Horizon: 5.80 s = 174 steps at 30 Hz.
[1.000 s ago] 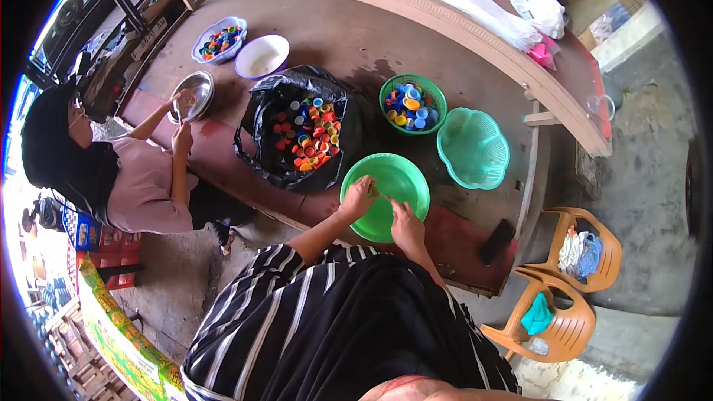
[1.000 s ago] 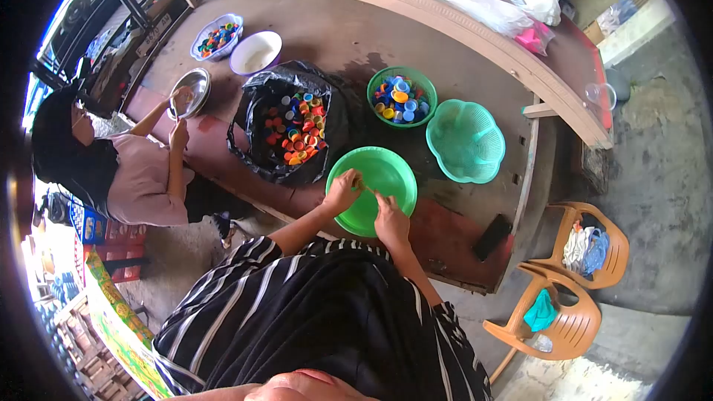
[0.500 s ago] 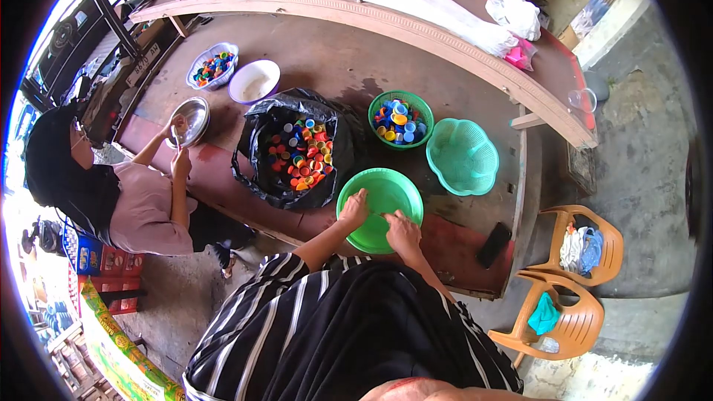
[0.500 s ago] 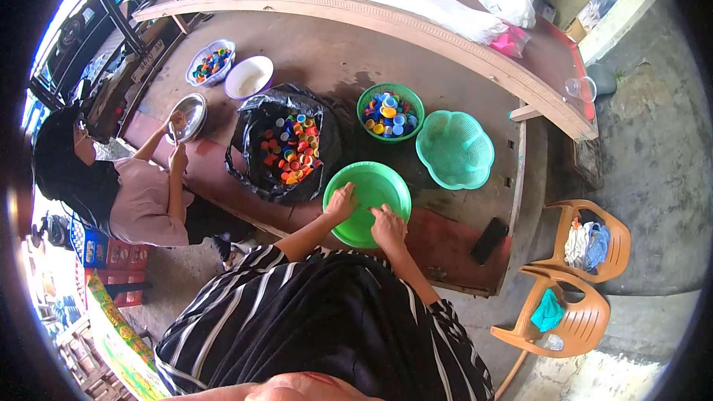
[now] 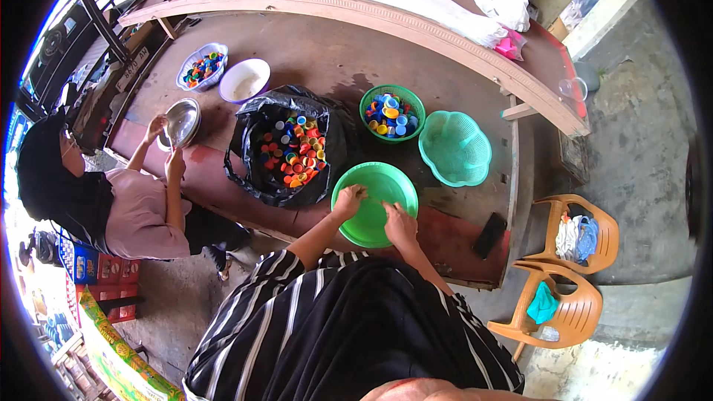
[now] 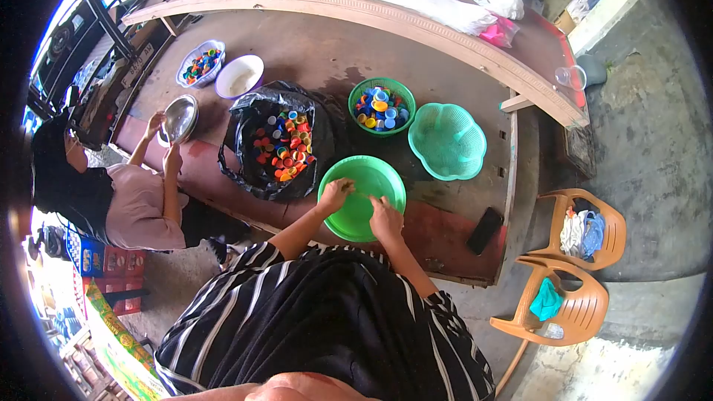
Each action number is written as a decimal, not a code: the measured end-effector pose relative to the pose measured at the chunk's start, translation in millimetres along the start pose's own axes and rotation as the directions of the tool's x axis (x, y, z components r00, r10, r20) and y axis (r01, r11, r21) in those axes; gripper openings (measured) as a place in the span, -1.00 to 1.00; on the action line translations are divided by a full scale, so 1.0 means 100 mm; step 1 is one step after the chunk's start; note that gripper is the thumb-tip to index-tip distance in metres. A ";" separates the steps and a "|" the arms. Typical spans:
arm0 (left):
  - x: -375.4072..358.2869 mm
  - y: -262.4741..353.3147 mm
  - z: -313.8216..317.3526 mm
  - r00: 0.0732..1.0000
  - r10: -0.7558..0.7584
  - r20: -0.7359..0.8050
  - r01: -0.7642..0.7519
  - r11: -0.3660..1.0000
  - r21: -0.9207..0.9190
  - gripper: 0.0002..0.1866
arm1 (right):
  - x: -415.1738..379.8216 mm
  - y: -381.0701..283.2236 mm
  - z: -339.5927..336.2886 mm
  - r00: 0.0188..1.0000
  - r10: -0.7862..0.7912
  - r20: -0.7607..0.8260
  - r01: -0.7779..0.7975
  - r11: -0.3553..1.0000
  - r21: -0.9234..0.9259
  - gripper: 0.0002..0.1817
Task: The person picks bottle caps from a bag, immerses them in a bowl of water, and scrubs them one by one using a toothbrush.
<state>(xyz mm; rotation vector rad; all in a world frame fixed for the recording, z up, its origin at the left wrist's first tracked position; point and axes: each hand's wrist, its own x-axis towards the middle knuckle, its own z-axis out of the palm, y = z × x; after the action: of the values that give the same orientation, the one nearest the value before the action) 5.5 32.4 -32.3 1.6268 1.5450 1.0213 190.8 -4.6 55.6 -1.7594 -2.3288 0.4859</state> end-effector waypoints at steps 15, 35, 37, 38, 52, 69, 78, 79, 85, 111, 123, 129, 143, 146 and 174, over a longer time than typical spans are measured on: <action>0.00 0.00 0.04 0.995 -0.090 0.036 0.094 0.987 -0.130 -0.76 | 0.06 -0.04 -0.10 0.998 0.043 0.044 -0.044 0.999 0.017 -0.64; -0.02 0.15 -0.03 0.992 -0.124 -0.027 0.123 0.992 -0.031 -0.80 | 0.03 -0.06 -0.01 0.996 0.036 -0.076 -0.033 0.999 0.041 -0.59; -0.03 0.10 0.02 0.987 -0.140 -0.073 0.130 0.982 -0.135 -0.79 | 0.08 0.00 0.00 0.993 0.062 -0.099 -0.071 0.993 -0.095 -0.59; -0.02 0.03 0.05 0.984 -0.168 -0.058 0.163 0.984 -0.077 -0.75 | 0.07 0.03 0.00 0.997 0.066 -0.034 -0.069 0.994 -0.090 -0.58; -0.04 0.19 -0.09 0.986 -0.160 -0.046 0.151 0.975 -0.163 -0.74 | 0.00 -0.15 -0.09 0.998 0.051 -0.049 -0.050 0.999 0.018 -0.58; 0.01 0.22 -0.14 0.983 -0.179 0.044 0.182 0.980 -0.081 -0.68 | 0.03 -0.13 -0.09 0.999 0.019 -0.049 -0.019 1.000 0.001 -0.55; -0.04 0.32 -0.20 0.982 -0.188 0.038 0.189 0.981 -0.034 -0.61 | 0.00 -0.14 -0.10 1.000 -0.001 -0.002 0.001 1.000 0.026 -0.56; -0.05 0.28 -0.17 0.984 -0.178 0.027 0.179 0.983 -0.043 -0.60 | 0.01 -0.11 -0.12 0.999 0.028 0.034 -0.028 1.000 -0.001 -0.56; -0.01 0.12 -0.13 0.984 -0.168 0.053 0.170 0.984 -0.050 -0.57 | -0.06 -0.19 -0.12 0.999 -0.033 -0.030 0.036 0.996 0.086 -0.58; 0.03 0.17 -0.10 0.984 -0.181 0.007 0.180 0.982 0.062 -0.67 | 0.08 -0.14 -0.08 0.994 -0.068 -0.086 0.074 0.995 0.063 -0.60; -0.06 0.07 0.07 0.989 0.052 -0.135 -0.039 0.995 0.093 -0.78 | 0.06 -0.07 -0.20 0.991 0.106 0.081 -0.103 0.994 -0.034 -0.53; -0.07 0.06 0.06 0.995 -0.014 -0.104 0.011 1.000 -0.026 -0.76 | 0.08 -0.08 -0.12 0.998 -0.019 0.062 0.023 0.997 -0.074 -0.52; -0.06 -0.10 0.17 0.998 0.024 -0.063 -0.038 0.972 -0.232 -0.78 | 0.00 -0.18 -0.22 0.998 0.035 0.045 -0.040 0.992 0.120 -0.53; -0.07 0.01 0.11 0.999 -0.016 -0.030 0.009 0.974 -0.226 -0.78 | 0.05 -0.09 -0.10 0.995 0.053 0.088 -0.054 0.998 0.012 -0.54; 0.07 -0.23 0.08 0.954 -0.201 0.222 0.273 0.887 -0.373 -0.70 | -0.04 -0.18 -0.27 0.997 0.053 0.058 -0.058 0.994 0.089 -0.58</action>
<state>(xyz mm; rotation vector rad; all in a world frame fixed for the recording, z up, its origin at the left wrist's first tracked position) 2.0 41.6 -55.3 1.1765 1.2759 0.9536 185.1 -8.8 87.3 -1.7948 -2.2609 0.6463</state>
